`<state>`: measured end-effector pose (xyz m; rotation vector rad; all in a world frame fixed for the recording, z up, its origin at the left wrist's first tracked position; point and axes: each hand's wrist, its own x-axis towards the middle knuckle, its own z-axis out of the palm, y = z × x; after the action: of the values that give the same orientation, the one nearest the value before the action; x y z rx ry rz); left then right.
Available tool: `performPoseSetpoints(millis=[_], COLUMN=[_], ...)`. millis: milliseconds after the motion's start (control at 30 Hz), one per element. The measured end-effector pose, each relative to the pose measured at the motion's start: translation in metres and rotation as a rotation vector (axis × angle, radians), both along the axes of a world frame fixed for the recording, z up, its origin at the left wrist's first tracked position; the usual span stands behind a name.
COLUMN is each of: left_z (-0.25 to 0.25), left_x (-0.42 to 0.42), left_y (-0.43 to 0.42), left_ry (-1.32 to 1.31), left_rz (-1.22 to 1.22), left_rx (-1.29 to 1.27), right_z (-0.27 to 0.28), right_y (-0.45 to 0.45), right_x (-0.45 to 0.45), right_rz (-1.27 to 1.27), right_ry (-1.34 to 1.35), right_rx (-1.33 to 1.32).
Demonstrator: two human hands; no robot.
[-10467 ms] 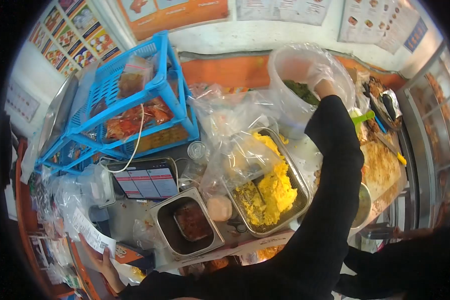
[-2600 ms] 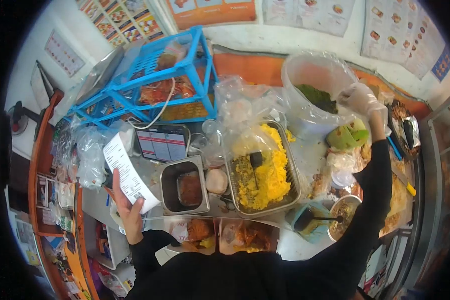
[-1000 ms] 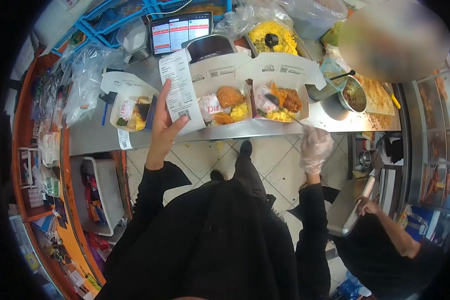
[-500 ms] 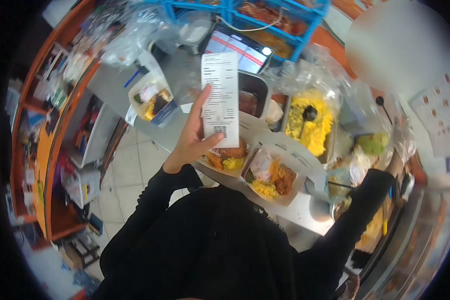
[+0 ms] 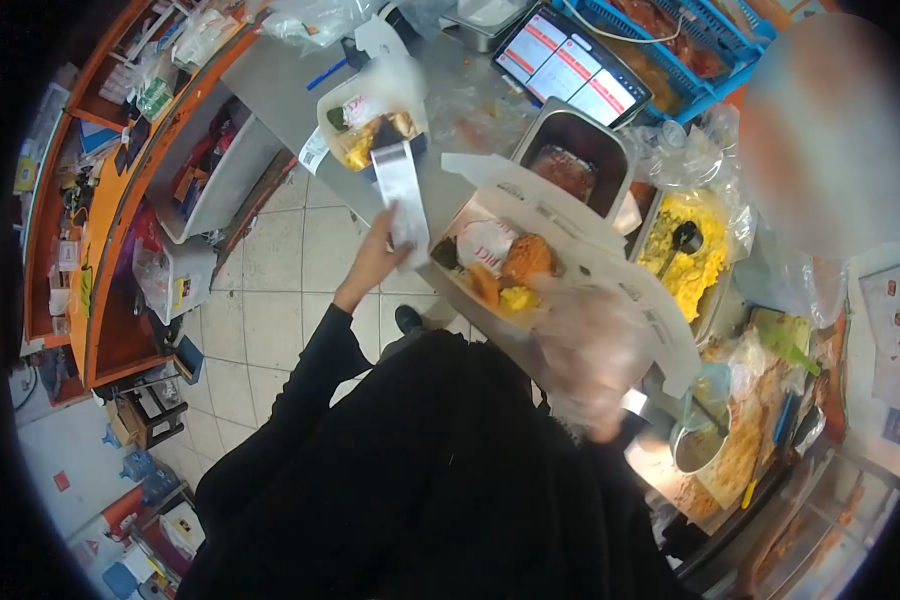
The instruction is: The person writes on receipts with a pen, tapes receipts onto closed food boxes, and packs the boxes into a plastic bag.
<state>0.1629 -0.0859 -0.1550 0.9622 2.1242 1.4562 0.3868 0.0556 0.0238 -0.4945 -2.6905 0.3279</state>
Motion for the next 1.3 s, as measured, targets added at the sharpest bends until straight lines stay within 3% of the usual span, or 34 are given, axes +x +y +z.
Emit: performPoseSetpoints(millis=[67, 200, 267, 333, 533, 600, 633, 700, 833, 1033, 1167, 1300], left_z=[-0.010, 0.002, -0.006, -0.012, -0.023, -0.029, -0.031, -0.033, -0.029, -0.029, -0.020, -0.013], left_x=[-0.001, -0.002, -0.008, -0.009, 0.006, 0.004, 0.002, 0.002, 0.003, 0.002, 0.002, 0.006], left_y=[-0.007, -0.007, -0.008, -0.011, -0.005, -0.005, -0.005, -0.005, -0.004, -0.006, -0.002, 0.005], left_ry=[0.504, 0.743, 0.701, 0.781, 0.638, 0.565, 0.463, 0.358, 0.263, 0.241, 0.125, 0.106], left_rz=[-0.197, -0.189, -0.188, -0.336, -0.576, -0.595, -0.574, -0.556, -0.514, -0.508, -0.491, -0.389], left_rx=[-0.359, -0.233, -0.173, -0.233, -0.190, -0.173, -0.116, -0.060, -0.030, -0.001, -0.016, 0.036], right_z=[-0.040, -0.123, -0.131, -0.111, -0.105, -0.101, -0.091, -0.054, -0.009, -0.015, -0.008, -0.010], right_y=[-0.027, -0.046, -0.046, -0.047, -0.052, -0.054, -0.054, -0.047, -0.006, 0.063, 0.087, 0.120], right_x=[-0.030, -0.058, -0.064, -0.063, -0.062, -0.066, -0.066, -0.053, -0.002, 0.076, 0.101, 0.098], right_rz=[0.081, -0.052, -0.148, -0.136, -0.236, -0.170, -0.182, -0.205, -0.491, -0.847, -0.901, -0.781], right_ry=[-0.095, -0.176, -0.331, 0.002, 0.086, 0.040, -0.244, -0.230, 0.002, 0.072, 0.484, 0.766], right_rx=[-0.065, 0.022, 0.015, 0.040, -0.036, 0.071, 0.064, 0.042, -0.006, -0.110, -0.392, -0.682])
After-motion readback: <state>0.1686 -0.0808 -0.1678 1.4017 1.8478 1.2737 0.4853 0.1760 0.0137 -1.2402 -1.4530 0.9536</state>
